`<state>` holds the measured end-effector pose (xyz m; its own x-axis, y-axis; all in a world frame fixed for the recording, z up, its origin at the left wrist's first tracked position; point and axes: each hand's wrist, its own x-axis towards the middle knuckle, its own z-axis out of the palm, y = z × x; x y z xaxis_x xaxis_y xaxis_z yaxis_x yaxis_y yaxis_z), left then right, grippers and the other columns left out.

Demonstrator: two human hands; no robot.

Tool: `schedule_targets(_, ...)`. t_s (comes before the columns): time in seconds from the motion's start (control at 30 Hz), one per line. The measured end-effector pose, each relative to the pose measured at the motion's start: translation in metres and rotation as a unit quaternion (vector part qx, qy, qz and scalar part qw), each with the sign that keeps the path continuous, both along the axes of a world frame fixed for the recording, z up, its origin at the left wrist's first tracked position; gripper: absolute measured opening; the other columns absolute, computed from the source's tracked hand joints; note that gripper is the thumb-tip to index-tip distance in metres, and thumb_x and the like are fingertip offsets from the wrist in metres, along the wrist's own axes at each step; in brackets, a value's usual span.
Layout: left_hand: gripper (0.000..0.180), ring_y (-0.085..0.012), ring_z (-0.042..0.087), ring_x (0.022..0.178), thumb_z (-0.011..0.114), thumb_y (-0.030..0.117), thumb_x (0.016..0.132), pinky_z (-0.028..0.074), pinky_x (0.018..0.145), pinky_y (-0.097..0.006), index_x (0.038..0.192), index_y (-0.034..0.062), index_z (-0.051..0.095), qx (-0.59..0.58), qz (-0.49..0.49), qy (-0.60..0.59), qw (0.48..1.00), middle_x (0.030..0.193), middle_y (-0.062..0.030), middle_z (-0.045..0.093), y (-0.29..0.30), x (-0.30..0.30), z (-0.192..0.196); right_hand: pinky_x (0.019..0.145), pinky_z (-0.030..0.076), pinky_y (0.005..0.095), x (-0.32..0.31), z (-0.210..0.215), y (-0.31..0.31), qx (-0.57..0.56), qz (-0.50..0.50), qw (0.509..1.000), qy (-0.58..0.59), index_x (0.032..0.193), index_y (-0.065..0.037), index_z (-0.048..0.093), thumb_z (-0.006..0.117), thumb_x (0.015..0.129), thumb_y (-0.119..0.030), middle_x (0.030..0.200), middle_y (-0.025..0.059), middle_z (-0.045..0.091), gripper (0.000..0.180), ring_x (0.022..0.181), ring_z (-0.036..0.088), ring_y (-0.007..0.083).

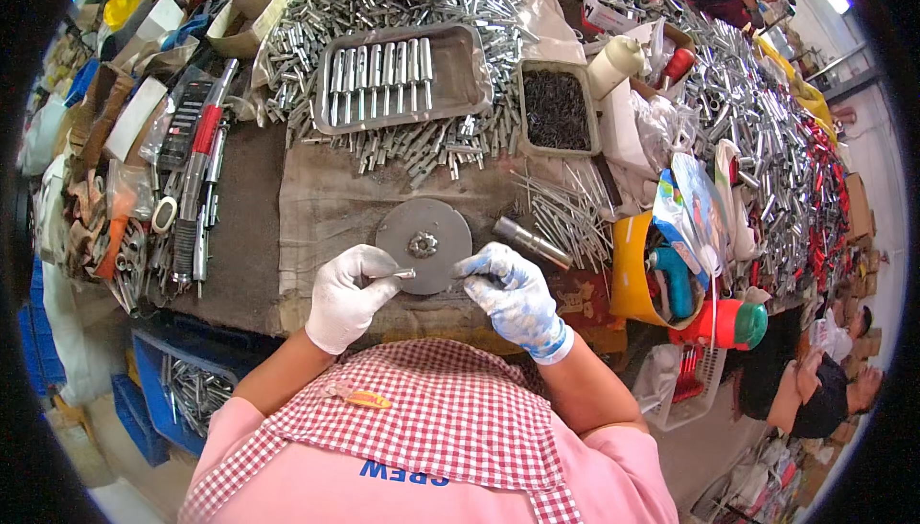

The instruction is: The person assembles metal components by inserting metal pins into metal tubes by hand and places the finished assemblies into a metal tray.

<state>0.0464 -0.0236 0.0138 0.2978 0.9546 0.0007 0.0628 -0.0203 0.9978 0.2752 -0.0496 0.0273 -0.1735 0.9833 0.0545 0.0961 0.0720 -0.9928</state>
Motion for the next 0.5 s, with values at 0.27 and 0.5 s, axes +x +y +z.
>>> schedule_targets(0.27,0.014,-0.0088,0.057,0.079,0.061,-0.009,0.077,0.045,0.072,-0.022,0.087,0.0007,0.060,-0.011,0.009,-0.028,1.000,0.088,-0.0032,0.061,-0.007,-0.002,-0.002,0.085,0.046,0.0268,-0.003,0.001,-0.018,-0.165,0.055,0.949,0.264,0.125,0.003,0.046,0.052,0.086,-0.003,0.110,0.0116,0.061,0.039,0.100,0.059,0.0173)
schedule_targets(0.5,0.024,-0.0101,0.059,0.085,0.061,-0.009,0.078,0.047,0.075,-0.023,0.099,-0.0008,0.058,-0.081,0.007,-0.044,0.996,0.094,-0.0050,0.061,-0.012,-0.001,0.005,0.070,0.050,0.0263,-0.001,0.002,-0.015,-0.213,0.052,0.973,0.074,0.105,0.000,0.057,0.055,0.079,0.005,0.090,0.0069,0.065,0.026,0.083,0.063,0.0141)
